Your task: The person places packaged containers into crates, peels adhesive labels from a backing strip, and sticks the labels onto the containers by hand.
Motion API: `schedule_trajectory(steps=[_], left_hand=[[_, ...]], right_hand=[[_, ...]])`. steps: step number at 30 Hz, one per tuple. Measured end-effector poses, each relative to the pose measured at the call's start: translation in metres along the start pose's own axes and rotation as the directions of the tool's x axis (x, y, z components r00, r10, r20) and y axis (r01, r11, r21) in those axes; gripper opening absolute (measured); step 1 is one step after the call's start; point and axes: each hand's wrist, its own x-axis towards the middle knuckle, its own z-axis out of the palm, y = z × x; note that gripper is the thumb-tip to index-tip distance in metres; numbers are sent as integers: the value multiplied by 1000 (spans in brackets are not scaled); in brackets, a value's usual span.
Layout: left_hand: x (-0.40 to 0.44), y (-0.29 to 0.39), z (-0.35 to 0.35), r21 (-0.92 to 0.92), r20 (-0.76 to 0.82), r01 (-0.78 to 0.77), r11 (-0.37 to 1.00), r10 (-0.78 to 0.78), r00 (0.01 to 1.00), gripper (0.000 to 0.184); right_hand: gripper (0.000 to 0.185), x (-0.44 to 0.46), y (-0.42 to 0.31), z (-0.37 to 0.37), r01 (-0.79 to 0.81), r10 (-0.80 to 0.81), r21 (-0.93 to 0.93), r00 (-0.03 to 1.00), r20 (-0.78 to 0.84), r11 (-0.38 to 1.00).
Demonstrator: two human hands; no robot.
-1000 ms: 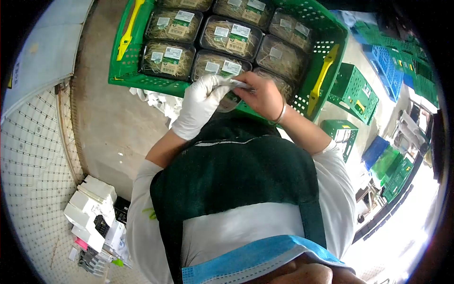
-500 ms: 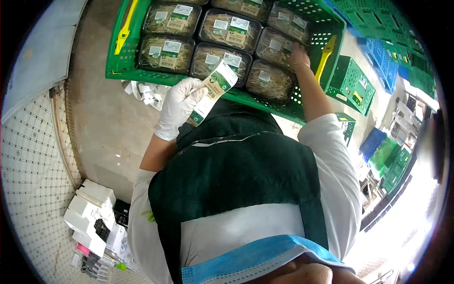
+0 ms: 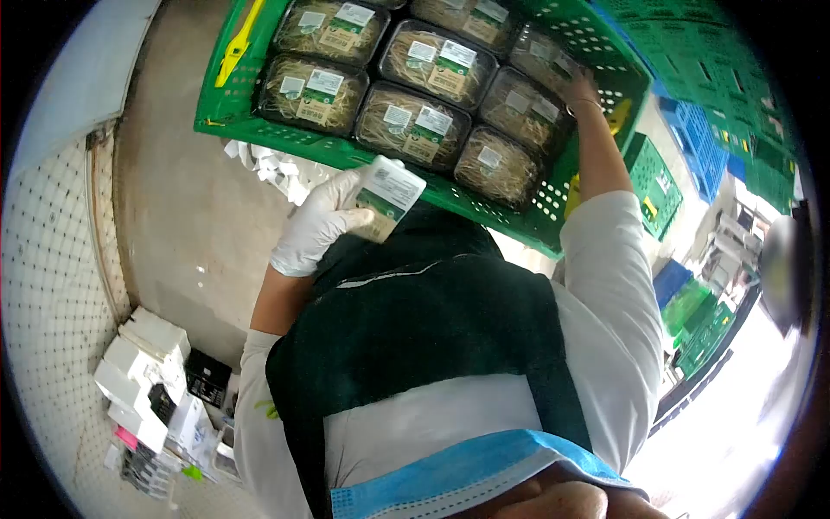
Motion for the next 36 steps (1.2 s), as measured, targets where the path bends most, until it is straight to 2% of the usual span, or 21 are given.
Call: schedule_trajectory(steps=[2,3,5,6,8,10,11,12,13,15,16,18,19,21,23,25,27,28,31,32,36], left_hand=[[-5,-4,-6,46,-6,78,996,-78,997,34],[-7,-7,-8,51,-17,91,995,-91,996,34],[-7,-9,-8,278,-64,-1,961,20,998,32],[-5,-8,-14,315,-8,47,948,-46,999,35],[7,1,5,244,35,-66,968,60,998,37],[17,5,21,122,98,-174,977,163,982,43],[23,6,25,80,133,-173,982,161,978,48],[34,-5,21,132,209,-282,950,251,945,51],[32,-8,20,178,130,-185,966,163,978,40],[32,-14,26,361,69,-198,911,185,980,24],[32,-12,28,362,81,-201,910,184,980,24],[33,0,32,805,23,-112,582,157,987,22],[31,5,36,807,33,-117,580,152,988,22],[25,9,43,735,60,-83,673,58,997,24],[21,8,28,598,76,-102,795,70,995,22],[19,-2,-7,549,34,-86,831,80,996,22],[11,-4,-30,595,85,-220,773,211,974,21],[5,2,-31,702,109,-267,660,271,956,18],[-6,-8,-45,371,64,-198,907,188,980,13],[-11,-6,-45,369,56,-195,909,188,981,13],[-17,0,-41,247,-51,-157,956,175,983,11]], right_hand=[[61,45,23,21,181,-177,-84,983,58,980],[73,69,41,33,126,-160,143,952,260,982],[89,30,29,22,115,-134,-227,989,-69,967],[89,7,14,10,103,-122,-220,990,-75,970],[61,-35,-14,-14,365,-402,366,915,26,856],[44,-116,-55,-37,400,-671,835,739,-50,378],[43,-163,-75,-59,330,-774,902,633,6,277],[37,-198,-86,-73,418,-817,860,577,-3,292],[32,-221,-93,-82,510,-854,806,520,-12,300],[25,-246,-97,-85,428,-769,818,639,26,383],[23,-252,-97,-79,493,-713,805,689,-129,330],[23,-252,-89,-74,537,-677,780,706,-208,321],[23,-248,-84,-72,581,-645,752,710,-283,311],[22,-213,-56,-87,583,-444,564,812,-378,585],[24,-168,-20,-100,364,-278,288,912,-301,886],[26,-132,11,-45,411,-413,79,911,10,908],[29,-135,12,18,603,-539,-47,742,400,796],[28,-144,5,41,545,-472,-85,785,400,834],[31,-146,-6,71,386,-310,-129,865,395,913],[36,-143,-7,76,272,-206,-124,898,389,954],[53,-151,2,55,279,-204,-164,907,368,946]])
